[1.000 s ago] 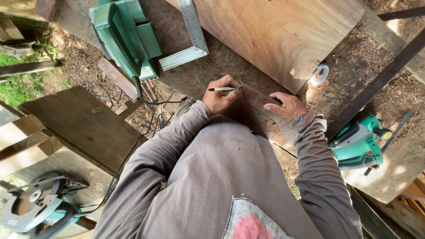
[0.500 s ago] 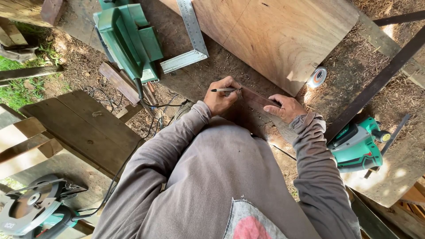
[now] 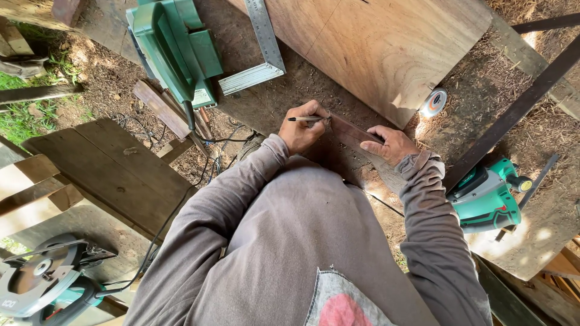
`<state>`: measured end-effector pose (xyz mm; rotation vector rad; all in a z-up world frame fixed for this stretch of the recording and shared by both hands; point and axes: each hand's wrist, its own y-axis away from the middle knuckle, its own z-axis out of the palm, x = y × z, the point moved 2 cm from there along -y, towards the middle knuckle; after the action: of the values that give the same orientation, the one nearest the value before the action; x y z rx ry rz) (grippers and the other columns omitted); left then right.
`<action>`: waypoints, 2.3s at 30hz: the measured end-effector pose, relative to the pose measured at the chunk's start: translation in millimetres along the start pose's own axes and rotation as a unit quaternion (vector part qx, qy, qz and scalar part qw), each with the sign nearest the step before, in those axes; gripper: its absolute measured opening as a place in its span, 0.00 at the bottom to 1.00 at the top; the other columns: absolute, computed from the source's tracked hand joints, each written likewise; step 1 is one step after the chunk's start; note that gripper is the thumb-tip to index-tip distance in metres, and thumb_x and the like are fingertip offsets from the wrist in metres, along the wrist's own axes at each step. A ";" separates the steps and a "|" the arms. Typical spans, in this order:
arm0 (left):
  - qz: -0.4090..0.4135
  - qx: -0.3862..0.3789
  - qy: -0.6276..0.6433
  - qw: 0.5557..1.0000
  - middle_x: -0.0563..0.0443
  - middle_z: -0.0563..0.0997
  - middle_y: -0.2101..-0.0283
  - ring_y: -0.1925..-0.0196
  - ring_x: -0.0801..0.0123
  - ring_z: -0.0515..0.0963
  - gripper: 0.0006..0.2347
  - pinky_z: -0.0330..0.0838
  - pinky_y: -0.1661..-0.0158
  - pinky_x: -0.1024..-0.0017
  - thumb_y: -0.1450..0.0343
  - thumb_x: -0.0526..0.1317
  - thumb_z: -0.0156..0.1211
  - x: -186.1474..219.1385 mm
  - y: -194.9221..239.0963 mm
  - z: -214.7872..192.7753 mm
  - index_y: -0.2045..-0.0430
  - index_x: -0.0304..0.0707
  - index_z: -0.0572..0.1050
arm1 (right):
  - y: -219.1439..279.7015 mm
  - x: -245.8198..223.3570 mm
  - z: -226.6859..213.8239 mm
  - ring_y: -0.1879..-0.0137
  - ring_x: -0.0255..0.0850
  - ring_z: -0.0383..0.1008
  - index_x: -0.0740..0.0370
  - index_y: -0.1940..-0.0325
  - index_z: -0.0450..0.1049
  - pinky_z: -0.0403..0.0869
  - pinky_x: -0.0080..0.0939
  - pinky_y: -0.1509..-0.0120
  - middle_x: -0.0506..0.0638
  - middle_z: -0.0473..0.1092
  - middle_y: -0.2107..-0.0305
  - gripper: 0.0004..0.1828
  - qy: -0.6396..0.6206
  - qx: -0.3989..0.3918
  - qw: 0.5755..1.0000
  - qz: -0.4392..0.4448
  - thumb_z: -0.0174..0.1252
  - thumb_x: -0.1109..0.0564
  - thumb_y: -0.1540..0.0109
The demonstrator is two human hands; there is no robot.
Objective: The person measures and marks a piece of wood using a square and a pencil. They then use a green electric planer to smooth the edges of the wood. Finally, they place the planed wood against a larger board to check the fit.
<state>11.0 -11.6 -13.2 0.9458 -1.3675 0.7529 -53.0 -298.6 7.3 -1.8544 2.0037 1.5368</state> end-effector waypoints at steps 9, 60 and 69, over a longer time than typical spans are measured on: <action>0.026 -0.011 0.031 0.999 0.51 0.79 0.66 0.62 0.73 0.78 0.05 0.75 0.60 0.73 0.34 0.27 0.58 0.8 2.6 0.1 0.68 0.33 0.75 | 0.9 -2.9 -0.8 0.52 0.46 0.78 0.63 0.45 0.75 0.74 0.47 0.47 0.56 0.77 0.59 0.37 -0.003 -0.009 1.000 0.021 0.61 0.30 0.42; -0.090 -0.033 -0.484 0.870 0.33 0.83 0.68 0.64 0.47 0.84 0.24 0.76 0.61 0.57 0.42 0.53 0.73 146.1 -115.5 113.1 0.64 0.30 0.77 | -80.0 13.5 -37.8 0.45 0.51 0.75 0.71 0.32 0.60 0.77 0.51 0.44 0.66 0.70 0.47 0.41 -0.417 0.444 0.792 -0.037 0.50 0.33 0.34; -0.165 -0.016 -0.563 0.810 0.32 0.82 0.62 0.58 0.45 0.82 0.23 0.75 0.54 0.54 0.41 0.48 0.66 134.0 -154.8 153.4 0.61 0.28 0.71 | 4.4 6.4 -8.4 0.41 0.59 0.71 0.66 0.31 0.63 0.74 0.56 0.37 0.66 0.68 0.45 0.36 -0.140 0.503 0.839 -0.152 0.66 0.54 0.40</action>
<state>89.1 -229.3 96.1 1.6666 -2.1057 -0.2128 -53.4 -309.6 10.7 -1.2833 1.7017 0.4228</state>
